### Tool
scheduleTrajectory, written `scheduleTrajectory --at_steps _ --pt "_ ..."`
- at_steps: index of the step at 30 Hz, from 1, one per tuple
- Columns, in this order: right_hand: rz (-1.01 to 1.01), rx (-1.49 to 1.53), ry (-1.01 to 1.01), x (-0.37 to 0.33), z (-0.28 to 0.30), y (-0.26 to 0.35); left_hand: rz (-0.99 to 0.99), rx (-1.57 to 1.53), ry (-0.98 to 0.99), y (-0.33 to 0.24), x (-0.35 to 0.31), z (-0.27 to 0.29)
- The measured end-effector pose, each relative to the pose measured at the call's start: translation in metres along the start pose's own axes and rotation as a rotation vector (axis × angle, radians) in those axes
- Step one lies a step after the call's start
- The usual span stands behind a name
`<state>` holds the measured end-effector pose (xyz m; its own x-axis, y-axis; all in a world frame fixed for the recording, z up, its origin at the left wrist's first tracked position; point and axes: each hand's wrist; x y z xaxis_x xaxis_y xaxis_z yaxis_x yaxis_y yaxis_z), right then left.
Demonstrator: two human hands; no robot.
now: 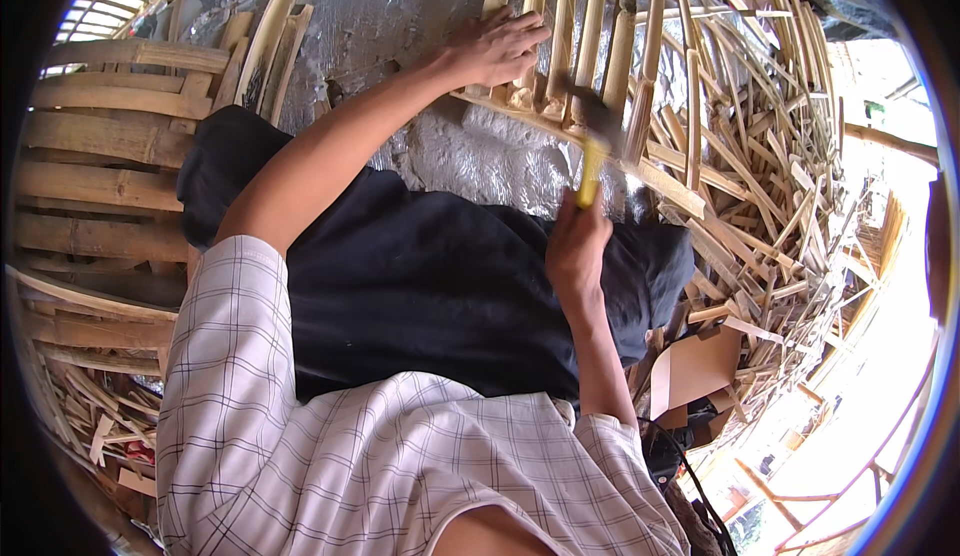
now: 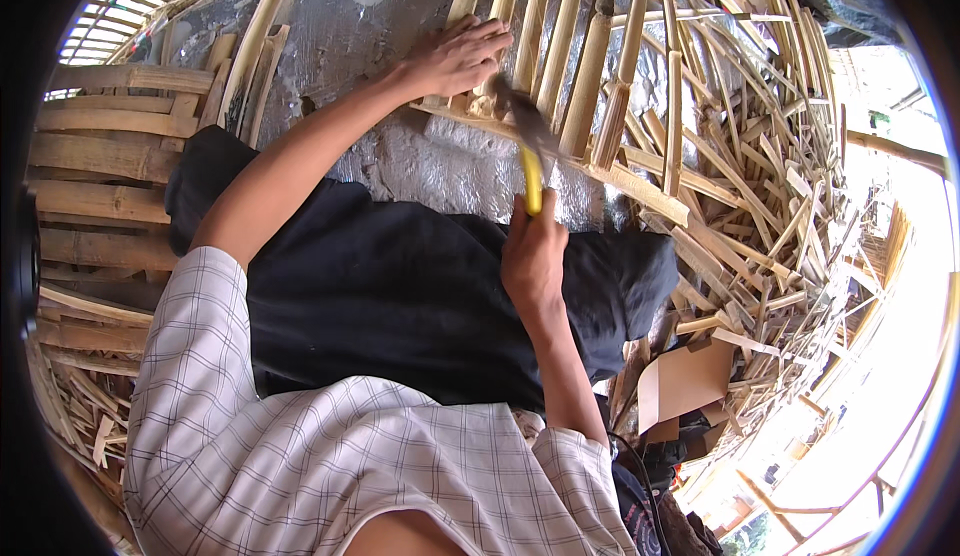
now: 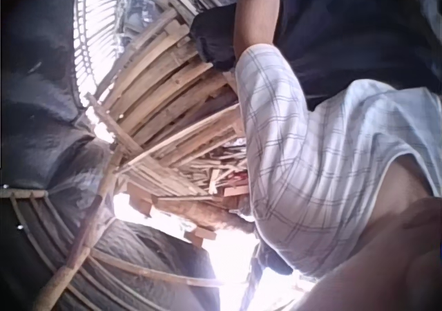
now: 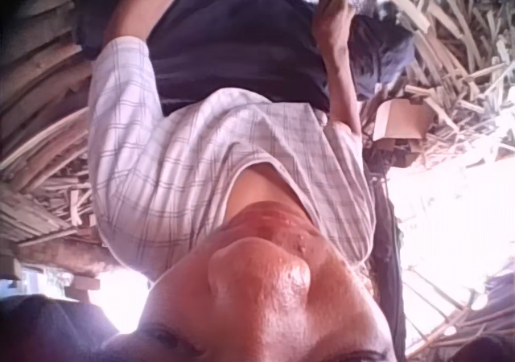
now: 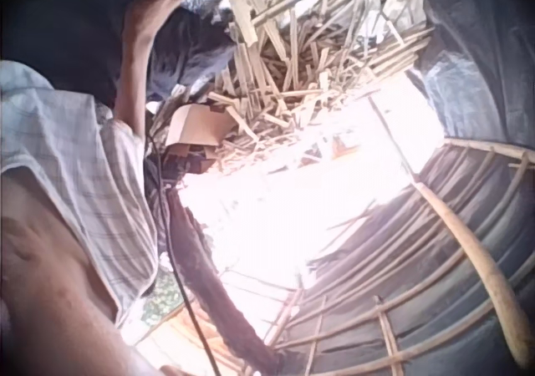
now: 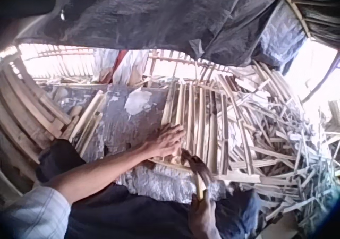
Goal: The person assembles a frame of bamboo or wood slats by hammering nails into them and positioning new slats on the structure.
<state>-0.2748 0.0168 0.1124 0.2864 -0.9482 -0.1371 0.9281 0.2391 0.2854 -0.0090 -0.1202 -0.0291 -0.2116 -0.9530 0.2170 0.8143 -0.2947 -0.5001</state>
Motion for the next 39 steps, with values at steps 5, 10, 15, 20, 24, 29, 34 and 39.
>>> scheduleTrajectory --at_steps 5,10,15,20,24,29,34,39 --pt "0.186 -0.015 0.013 0.013 0.046 0.012 -0.029 0.261 0.169 -0.025 0.008 0.017" --pt "0.148 0.128 -0.185 0.009 0.0 -0.003 0.025 0.069 0.093 -0.013 0.006 0.002" --pt "0.17 -0.086 0.076 0.008 0.028 0.012 -0.205 0.294 0.023 0.003 -0.001 -0.005" --pt "0.092 0.091 -0.185 0.007 0.019 0.019 -0.013 0.109 0.078 -0.006 0.003 0.009" --pt "0.168 -0.165 -0.011 0.01 0.004 -0.014 0.002 0.023 0.099 -0.021 0.015 0.015" --pt "0.237 0.021 -0.315 0.014 0.031 0.022 -0.004 0.015 0.079 -0.007 0.005 0.017" --pt "0.286 -0.074 -0.012 0.014 -0.005 -0.014 -0.068 0.18 0.276 -0.014 0.011 0.024" --pt "0.147 0.252 0.043 0.016 -0.009 -0.023 0.097 -0.062 0.183 -0.027 0.01 0.031"
Point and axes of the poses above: each hand's wrist, its own x-axis towards the middle knuckle, its own z-axis out of the back of the hand, y = z × x, and after that the axes turned 13 degrees about -x, right-handed
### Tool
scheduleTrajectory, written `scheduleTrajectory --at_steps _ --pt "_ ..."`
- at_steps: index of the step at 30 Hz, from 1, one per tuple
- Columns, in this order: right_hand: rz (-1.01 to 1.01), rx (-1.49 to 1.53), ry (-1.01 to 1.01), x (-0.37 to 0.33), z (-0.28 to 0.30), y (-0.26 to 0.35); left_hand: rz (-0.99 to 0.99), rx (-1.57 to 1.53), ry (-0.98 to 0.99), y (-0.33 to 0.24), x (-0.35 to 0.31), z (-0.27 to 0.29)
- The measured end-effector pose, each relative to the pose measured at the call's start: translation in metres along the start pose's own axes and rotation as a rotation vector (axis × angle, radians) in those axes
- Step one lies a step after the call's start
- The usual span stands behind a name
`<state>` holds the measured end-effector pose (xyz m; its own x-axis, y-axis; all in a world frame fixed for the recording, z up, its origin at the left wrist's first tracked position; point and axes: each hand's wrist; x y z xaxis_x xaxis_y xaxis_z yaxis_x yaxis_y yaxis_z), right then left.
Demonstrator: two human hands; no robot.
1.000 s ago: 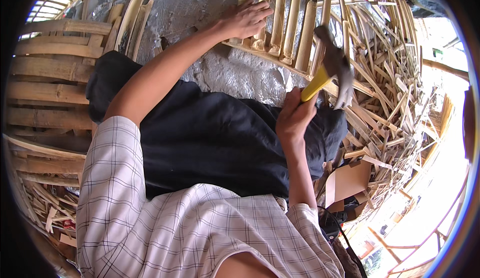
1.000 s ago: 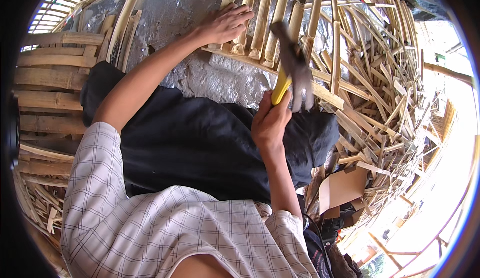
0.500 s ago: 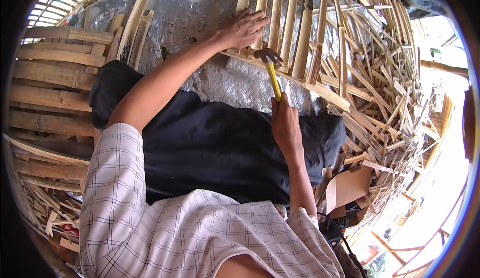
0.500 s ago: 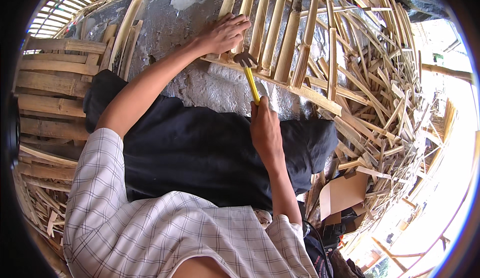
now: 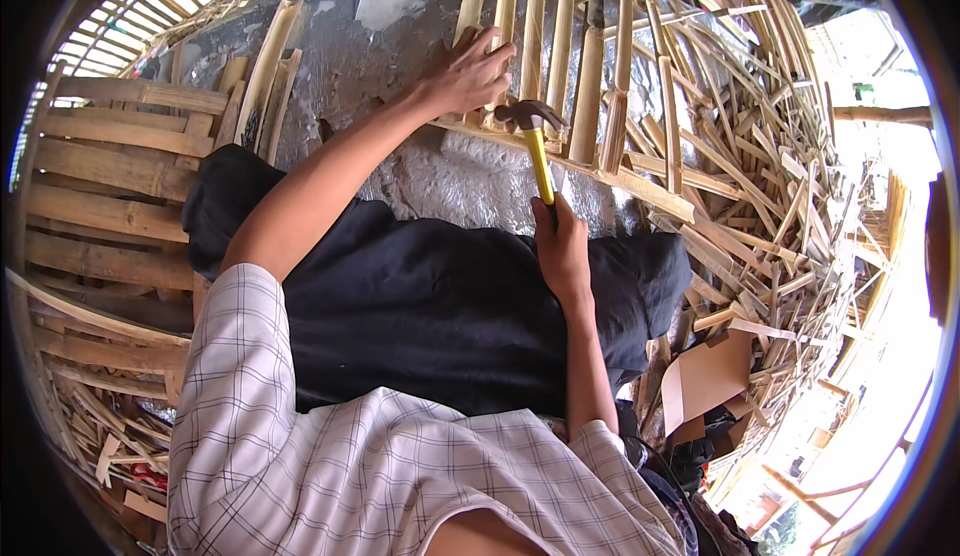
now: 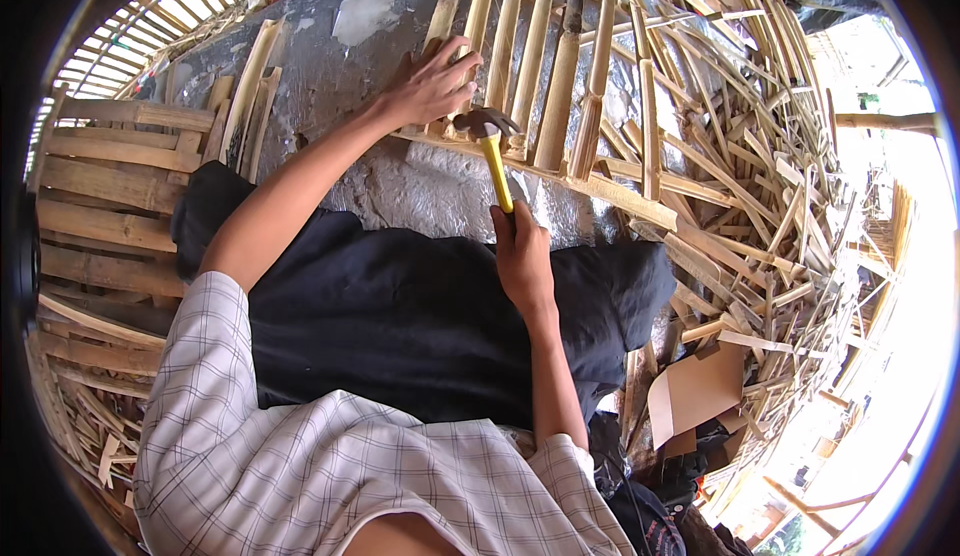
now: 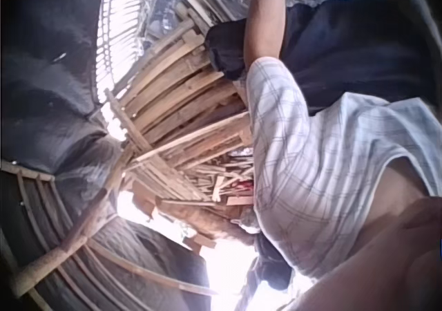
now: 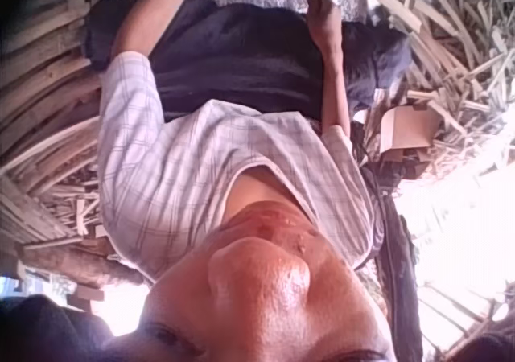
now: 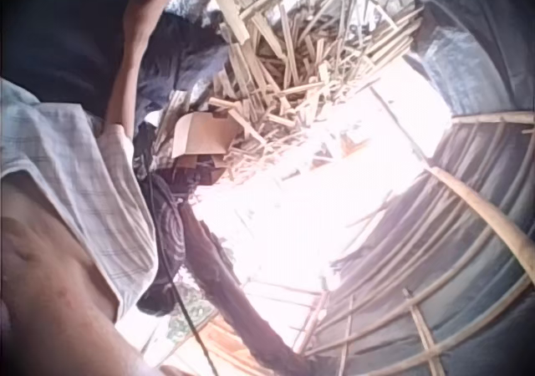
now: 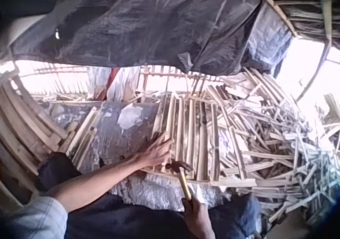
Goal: The person assembles a frame of bamboo or wood slats by hammering nails into them and positioning new slats on the structure.
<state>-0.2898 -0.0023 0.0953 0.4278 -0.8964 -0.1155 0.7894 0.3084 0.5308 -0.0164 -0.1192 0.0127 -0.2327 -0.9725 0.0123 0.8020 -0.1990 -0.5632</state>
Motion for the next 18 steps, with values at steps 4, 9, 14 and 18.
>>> scheduleTrajectory --at_steps 4,9,14,18 --pt "-0.038 0.202 -0.129 0.001 -0.001 -0.019 0.188 -0.275 -0.185 -0.015 -0.001 -0.007" --pt "-0.264 0.688 0.007 0.006 0.0 -0.033 0.25 -0.174 -0.17 -0.018 0.0 0.001" --pt "-0.317 0.873 0.011 0.003 0.01 -0.037 0.355 -0.184 -0.079 -0.038 0.007 0.026" --pt "-0.326 0.905 -0.028 0.001 0.012 -0.038 0.42 -0.207 -0.033 -0.042 0.009 0.039"
Point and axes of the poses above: each hand's wrist, its own x-axis towards the middle knuckle, its own z-axis out of the back of the hand, y = z × x, and after that the axes turned 13 degrees about -x, right-handed
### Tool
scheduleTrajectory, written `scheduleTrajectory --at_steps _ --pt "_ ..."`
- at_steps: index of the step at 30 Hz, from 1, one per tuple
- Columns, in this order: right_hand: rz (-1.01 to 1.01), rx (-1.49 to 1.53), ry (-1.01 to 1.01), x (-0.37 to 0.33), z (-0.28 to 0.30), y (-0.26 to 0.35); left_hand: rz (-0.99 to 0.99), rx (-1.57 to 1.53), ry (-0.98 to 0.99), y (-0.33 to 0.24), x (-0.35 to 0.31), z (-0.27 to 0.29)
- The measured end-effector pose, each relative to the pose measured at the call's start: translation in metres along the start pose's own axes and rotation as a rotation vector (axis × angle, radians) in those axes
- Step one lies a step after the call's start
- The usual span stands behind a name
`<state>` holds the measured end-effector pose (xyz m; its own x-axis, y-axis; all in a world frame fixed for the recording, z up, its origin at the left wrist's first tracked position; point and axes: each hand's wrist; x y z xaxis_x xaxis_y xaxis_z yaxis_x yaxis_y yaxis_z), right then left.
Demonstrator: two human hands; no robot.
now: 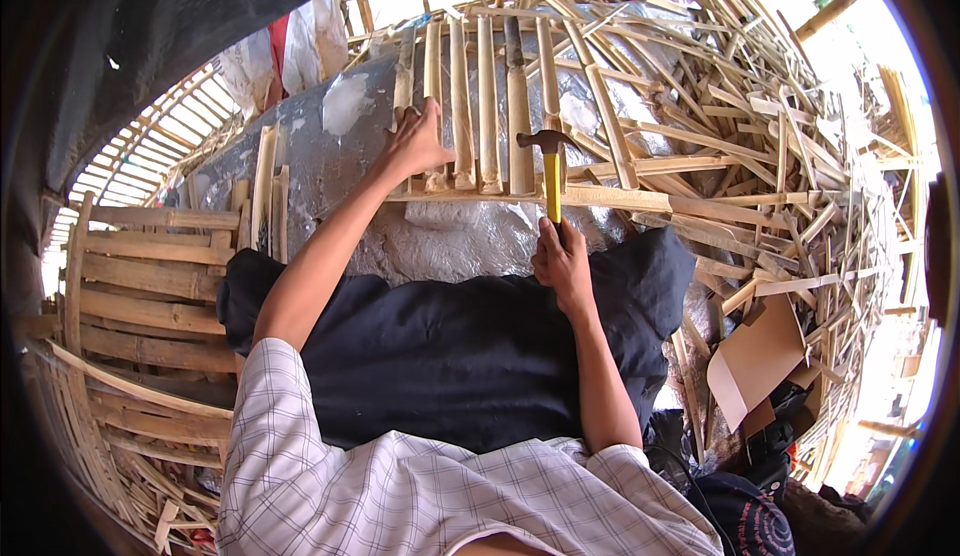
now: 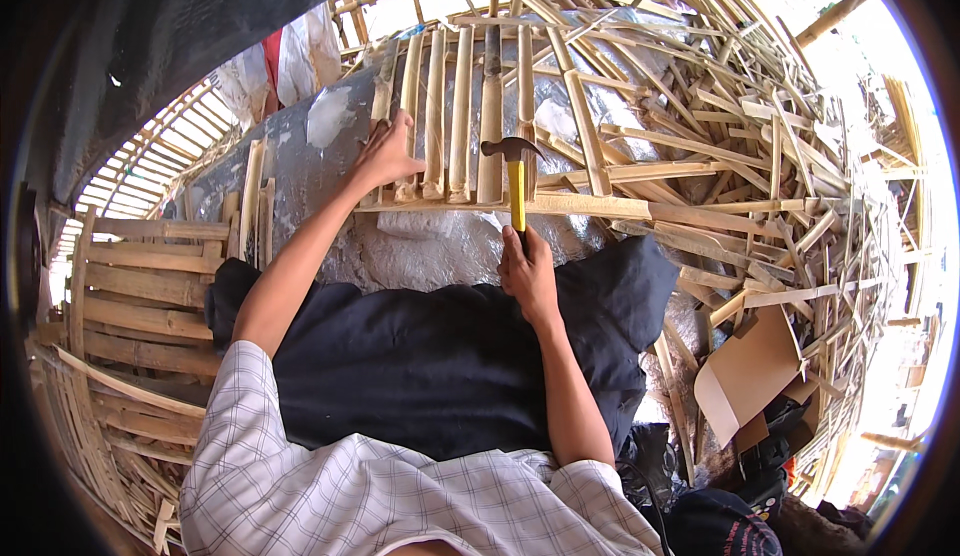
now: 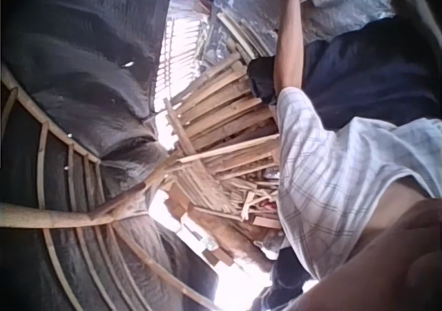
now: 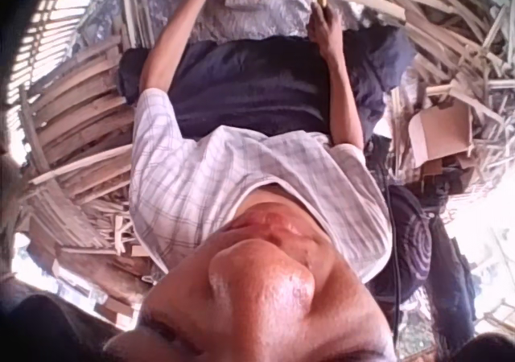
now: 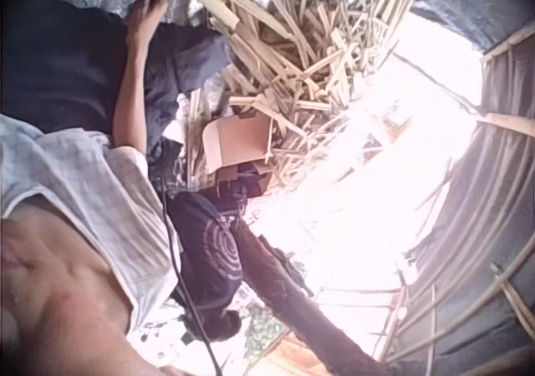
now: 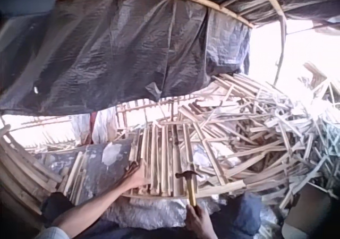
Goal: The person assembles a frame of bamboo or wood slats by hammering nails into them and positioning new slats on the structure.
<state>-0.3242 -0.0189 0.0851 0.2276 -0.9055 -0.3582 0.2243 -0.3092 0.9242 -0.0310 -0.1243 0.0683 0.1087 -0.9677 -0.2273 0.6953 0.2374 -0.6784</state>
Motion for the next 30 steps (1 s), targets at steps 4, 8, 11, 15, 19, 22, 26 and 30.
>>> scheduleTrajectory --at_steps 4,8,11,15,19,22,26,30 --pt "0.034 -0.019 -0.021 0.002 0.002 -0.007 0.009 -0.022 -0.066 -0.009 -0.007 0.019" --pt "0.077 -0.094 -0.058 0.004 -0.001 -0.007 -0.001 -0.053 -0.049 0.009 -0.001 0.03" --pt "0.101 -0.148 -0.086 0.01 0.0 -0.014 -0.146 0.084 -0.203 0.025 -0.009 0.032" --pt "0.115 -0.166 -0.088 0.01 0.001 -0.014 -0.15 0.072 -0.252 0.044 -0.032 0.058" --pt "0.105 -0.117 -0.057 0.015 -0.001 -0.019 -0.108 -0.067 -0.25 0.097 -0.06 0.093" --pt "0.083 -0.118 -0.065 0.016 -0.004 -0.017 -0.137 -0.349 -0.229 0.144 -0.093 0.103" --pt "0.032 -0.079 0.017 0.012 -0.001 -0.022 -0.028 -0.425 -0.241 0.13 -0.108 0.084" --pt "0.026 0.077 0.113 0.013 0.0 -0.023 0.01 -0.236 -0.242 0.09 -0.109 0.071"
Point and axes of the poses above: each hand's wrist, its own x-axis towards the middle knuckle, its own z-axis out of the back of the hand, y = z × x, and after that the axes turned 13 degrees about -x, right-handed
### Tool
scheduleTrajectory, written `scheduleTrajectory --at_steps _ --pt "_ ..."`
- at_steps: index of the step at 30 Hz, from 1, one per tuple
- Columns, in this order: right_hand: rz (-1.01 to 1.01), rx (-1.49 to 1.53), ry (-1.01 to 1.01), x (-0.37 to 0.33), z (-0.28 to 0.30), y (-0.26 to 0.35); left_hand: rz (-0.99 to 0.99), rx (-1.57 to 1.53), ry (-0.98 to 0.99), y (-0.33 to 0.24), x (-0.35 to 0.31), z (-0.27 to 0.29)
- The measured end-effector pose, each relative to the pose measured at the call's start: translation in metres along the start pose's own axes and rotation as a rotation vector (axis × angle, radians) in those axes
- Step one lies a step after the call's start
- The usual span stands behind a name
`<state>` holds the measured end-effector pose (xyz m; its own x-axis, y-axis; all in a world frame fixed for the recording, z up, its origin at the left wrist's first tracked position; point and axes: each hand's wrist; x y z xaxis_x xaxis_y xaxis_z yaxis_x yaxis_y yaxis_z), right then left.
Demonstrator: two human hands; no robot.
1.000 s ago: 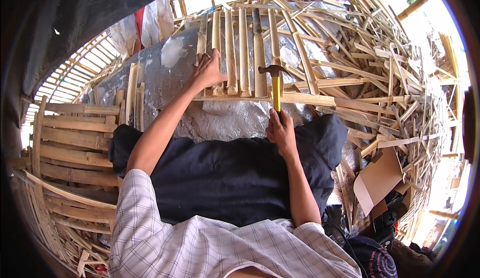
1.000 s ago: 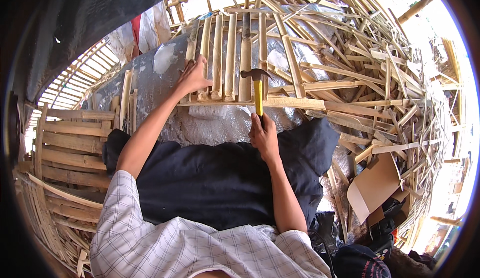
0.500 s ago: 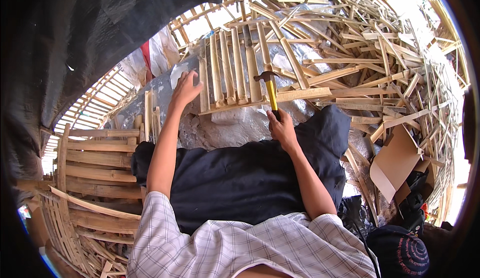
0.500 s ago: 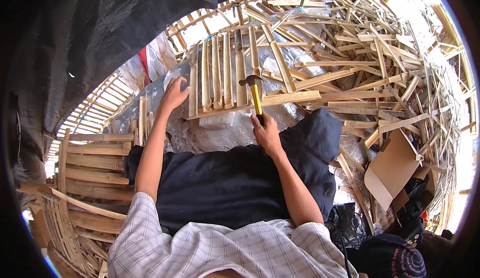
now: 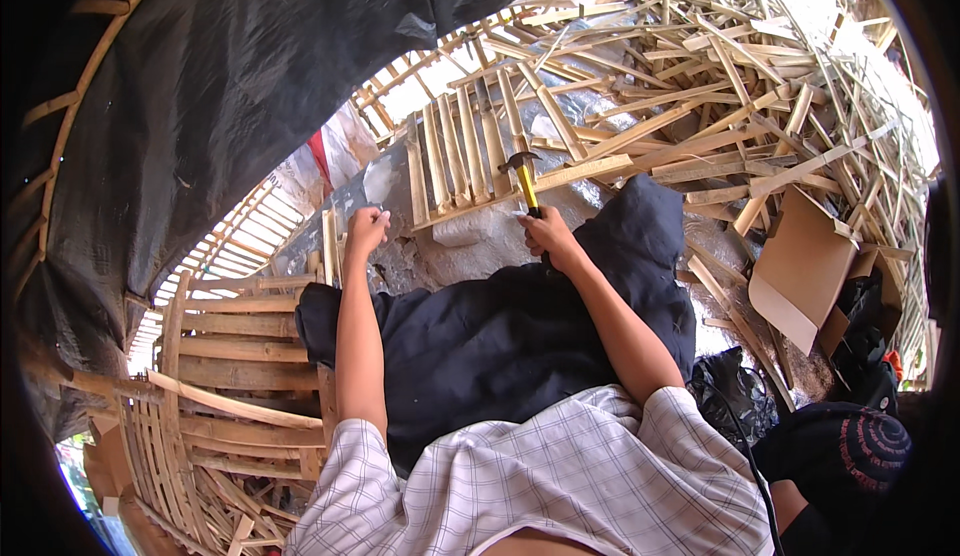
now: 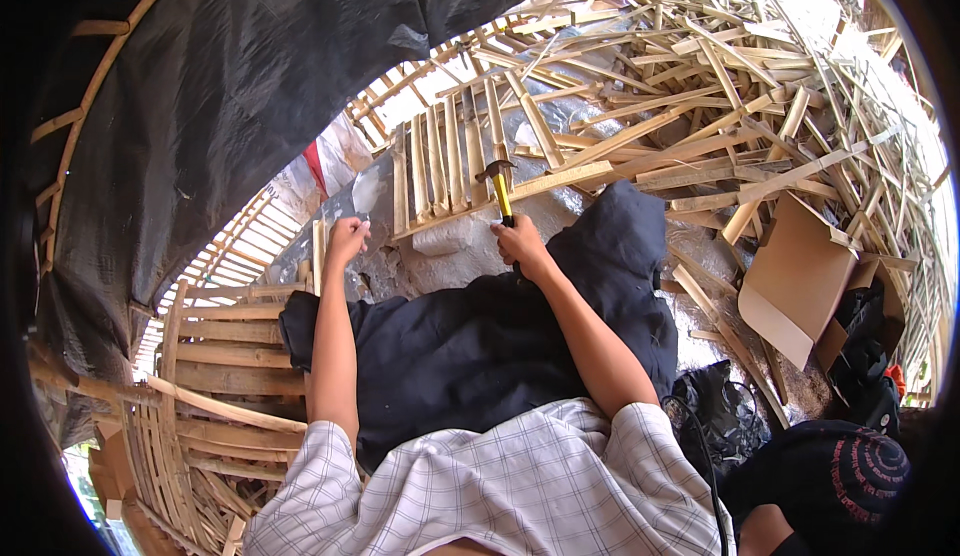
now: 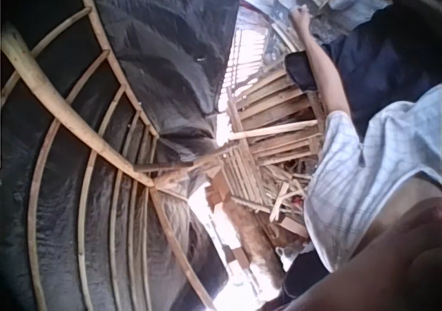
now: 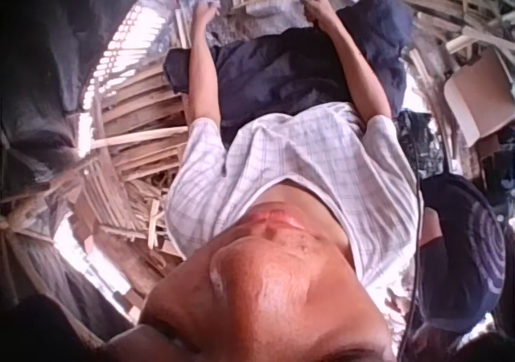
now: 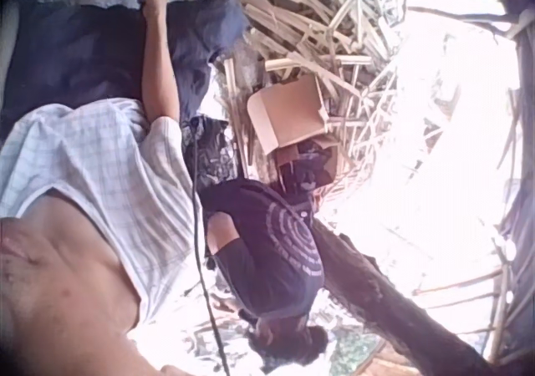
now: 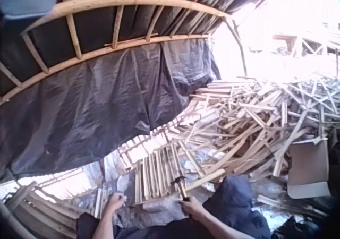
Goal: The person assembles a frame of bamboo or wood slats by hammering nails into them and positioning new slats on the structure.
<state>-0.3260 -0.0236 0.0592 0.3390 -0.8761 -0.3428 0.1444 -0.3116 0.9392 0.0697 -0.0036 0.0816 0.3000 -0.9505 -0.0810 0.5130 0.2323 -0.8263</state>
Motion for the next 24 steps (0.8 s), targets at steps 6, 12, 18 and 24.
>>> scheduleTrajectory --at_steps 6,12,18,24 --pt "0.037 0.11 0.04 -0.008 0.004 0.003 -0.19 0.119 0.113 -0.073 -0.025 -0.029" --pt "0.032 0.244 0.073 -0.02 0.0 0.016 -0.349 0.087 0.163 -0.12 -0.045 -0.026" --pt "0.038 0.495 0.097 -0.052 -0.002 0.046 -0.376 0.179 0.196 -0.151 -0.056 -0.036" --pt "-0.015 0.662 0.149 -0.094 -0.007 0.077 -0.544 0.451 0.246 -0.112 -0.027 -0.076"
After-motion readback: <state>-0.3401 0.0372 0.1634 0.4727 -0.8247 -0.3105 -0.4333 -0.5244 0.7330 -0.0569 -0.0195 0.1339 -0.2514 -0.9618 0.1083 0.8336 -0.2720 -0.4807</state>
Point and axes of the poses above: each hand's wrist, its own x-axis towards the middle knuckle, its own z-axis out of the back of the hand, y = z × x, and after that the axes turned 13 degrees about -x, right-handed
